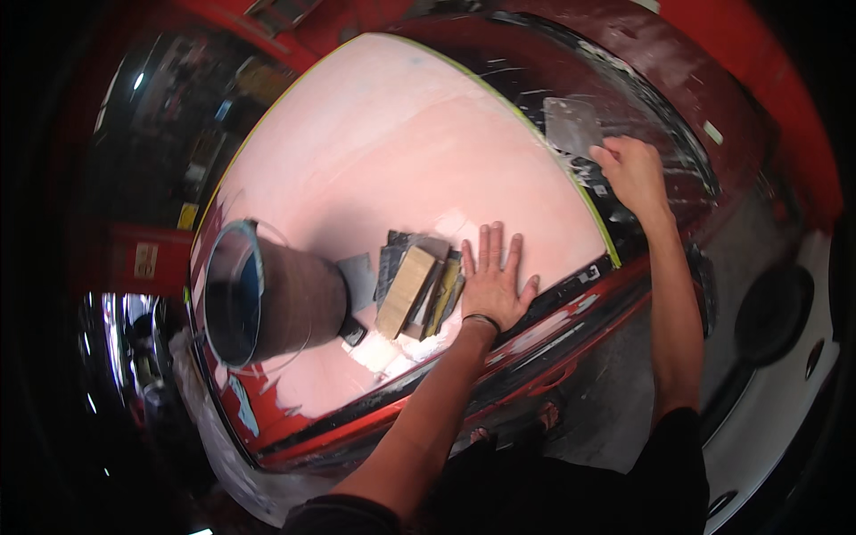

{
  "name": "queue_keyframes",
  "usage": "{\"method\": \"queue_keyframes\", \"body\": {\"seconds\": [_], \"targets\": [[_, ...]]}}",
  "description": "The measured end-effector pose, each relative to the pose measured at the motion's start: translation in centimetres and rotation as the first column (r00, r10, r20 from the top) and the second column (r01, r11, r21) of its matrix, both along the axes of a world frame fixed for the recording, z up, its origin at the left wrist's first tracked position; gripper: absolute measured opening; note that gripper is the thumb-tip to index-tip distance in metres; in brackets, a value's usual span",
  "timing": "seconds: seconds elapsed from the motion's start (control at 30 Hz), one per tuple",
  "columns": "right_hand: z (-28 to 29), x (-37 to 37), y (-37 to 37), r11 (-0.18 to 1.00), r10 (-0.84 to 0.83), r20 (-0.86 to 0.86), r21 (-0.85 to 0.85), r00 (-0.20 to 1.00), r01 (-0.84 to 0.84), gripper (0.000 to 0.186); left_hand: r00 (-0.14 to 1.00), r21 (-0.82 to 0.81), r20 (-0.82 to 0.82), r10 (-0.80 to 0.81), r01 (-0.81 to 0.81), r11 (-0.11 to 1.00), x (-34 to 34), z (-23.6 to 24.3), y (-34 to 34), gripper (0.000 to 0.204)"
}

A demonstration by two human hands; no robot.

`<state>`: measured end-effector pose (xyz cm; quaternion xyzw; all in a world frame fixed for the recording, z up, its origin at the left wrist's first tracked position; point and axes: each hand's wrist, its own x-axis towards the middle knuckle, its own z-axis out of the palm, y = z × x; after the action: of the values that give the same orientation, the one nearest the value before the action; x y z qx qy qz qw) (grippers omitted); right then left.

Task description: The person sands the red car's body panels using sanding blocks and scrapers, then wipes the surfaces and the rear window with a cloth and water from a bucket.

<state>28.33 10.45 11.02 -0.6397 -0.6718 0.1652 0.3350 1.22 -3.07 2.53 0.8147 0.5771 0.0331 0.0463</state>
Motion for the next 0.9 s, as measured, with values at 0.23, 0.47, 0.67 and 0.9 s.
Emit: {"method": "queue_keyframes", "body": {"seconds": [0.23,0.47,0.67,0.9], "targets": [[-2.8,-13.7,3.2,0.851,0.060,-0.751,-0.306,0.658,-0.427,0.029,0.993,0.011,0.119,0.022,-0.024,1.000,-1.4,-0.7,0.2,0.080],[-9.8,-26.3,10.3,0.879,0.473,0.168,-0.159,0.865,-0.450,0.032,0.953,0.024,0.302,0.002,-0.010,1.000,-1.4,-2.0,0.4,0.088],[3.8,-34.0,-1.9,0.597,0.666,-0.003,0.601,0.746,-0.531,0.028,0.903,0.023,0.427,0.042,-0.057,0.998,-1.0,-3.0,-0.8,0.091],[-0.8,-38.4,-1.4,0.709,0.703,-0.307,0.219,0.642,-0.671,0.031,0.929,-0.049,0.370,0.010,0.008,0.999,-2.8,-1.3,-0.8,0.087]]}}
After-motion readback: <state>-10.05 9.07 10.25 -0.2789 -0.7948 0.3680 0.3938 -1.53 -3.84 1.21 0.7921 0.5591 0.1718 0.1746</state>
